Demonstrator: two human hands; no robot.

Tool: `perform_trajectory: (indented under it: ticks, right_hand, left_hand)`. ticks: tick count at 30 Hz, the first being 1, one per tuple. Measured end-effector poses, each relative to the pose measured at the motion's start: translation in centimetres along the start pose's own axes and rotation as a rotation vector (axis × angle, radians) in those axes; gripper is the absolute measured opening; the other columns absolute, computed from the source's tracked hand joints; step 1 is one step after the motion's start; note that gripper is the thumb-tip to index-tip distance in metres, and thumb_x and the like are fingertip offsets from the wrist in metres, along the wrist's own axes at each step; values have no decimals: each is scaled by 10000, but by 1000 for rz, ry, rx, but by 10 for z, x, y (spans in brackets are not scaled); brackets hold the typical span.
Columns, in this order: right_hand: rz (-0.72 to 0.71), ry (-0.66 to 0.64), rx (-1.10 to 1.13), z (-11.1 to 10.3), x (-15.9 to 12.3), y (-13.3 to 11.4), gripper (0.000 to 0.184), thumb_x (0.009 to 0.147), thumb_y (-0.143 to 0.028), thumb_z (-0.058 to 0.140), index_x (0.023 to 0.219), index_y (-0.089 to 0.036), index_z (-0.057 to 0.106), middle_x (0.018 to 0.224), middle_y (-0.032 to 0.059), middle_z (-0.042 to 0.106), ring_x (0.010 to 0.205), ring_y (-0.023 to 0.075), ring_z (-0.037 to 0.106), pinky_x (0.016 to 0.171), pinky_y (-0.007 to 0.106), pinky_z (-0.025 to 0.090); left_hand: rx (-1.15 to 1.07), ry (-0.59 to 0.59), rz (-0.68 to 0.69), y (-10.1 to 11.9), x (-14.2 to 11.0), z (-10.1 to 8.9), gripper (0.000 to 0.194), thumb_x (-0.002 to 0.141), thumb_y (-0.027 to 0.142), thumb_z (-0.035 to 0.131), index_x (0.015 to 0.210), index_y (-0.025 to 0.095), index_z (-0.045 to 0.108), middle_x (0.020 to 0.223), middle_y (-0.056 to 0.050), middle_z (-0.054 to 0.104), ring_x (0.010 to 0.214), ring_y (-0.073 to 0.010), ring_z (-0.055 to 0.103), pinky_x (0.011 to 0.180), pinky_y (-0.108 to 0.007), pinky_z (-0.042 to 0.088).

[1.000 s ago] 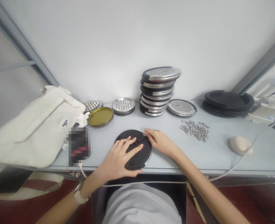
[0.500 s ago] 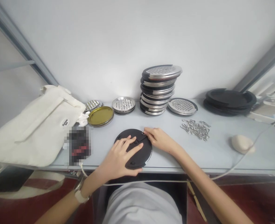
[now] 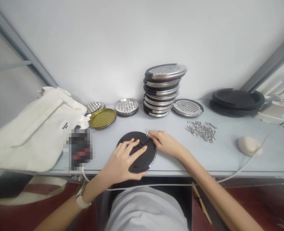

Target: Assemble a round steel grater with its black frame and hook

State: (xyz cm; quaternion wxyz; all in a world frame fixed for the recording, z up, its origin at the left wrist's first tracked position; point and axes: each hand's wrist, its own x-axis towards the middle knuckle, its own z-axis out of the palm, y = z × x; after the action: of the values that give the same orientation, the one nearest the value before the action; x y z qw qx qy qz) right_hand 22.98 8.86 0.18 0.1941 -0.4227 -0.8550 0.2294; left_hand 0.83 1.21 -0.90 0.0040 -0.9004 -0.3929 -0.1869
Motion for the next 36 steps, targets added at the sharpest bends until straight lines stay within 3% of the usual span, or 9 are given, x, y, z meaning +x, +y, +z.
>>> perform_trajectory:
  ticks: [29,36]
  right_hand:
    - [24,-35,8,-2,-6,-2,271,983,-307,306,731,-229,369,580,-35,420,541,157,432,591,278,317]
    - [-7,52,54,-2,-8,-1,234,972,-312,349,770,-222,423,670,-10,495,604,157,462,619,274,365]
  left_hand:
    - [-9,-13,-26,4,1,0,760,769,589,614,1409,219,434,1406,-146,419,1268,-365,373,1027,-505,321]
    - [-4,-4,-47,2,1,2,765,781,569,613,1427,217,408,1426,-153,394,1287,-371,352,1036,-522,303]
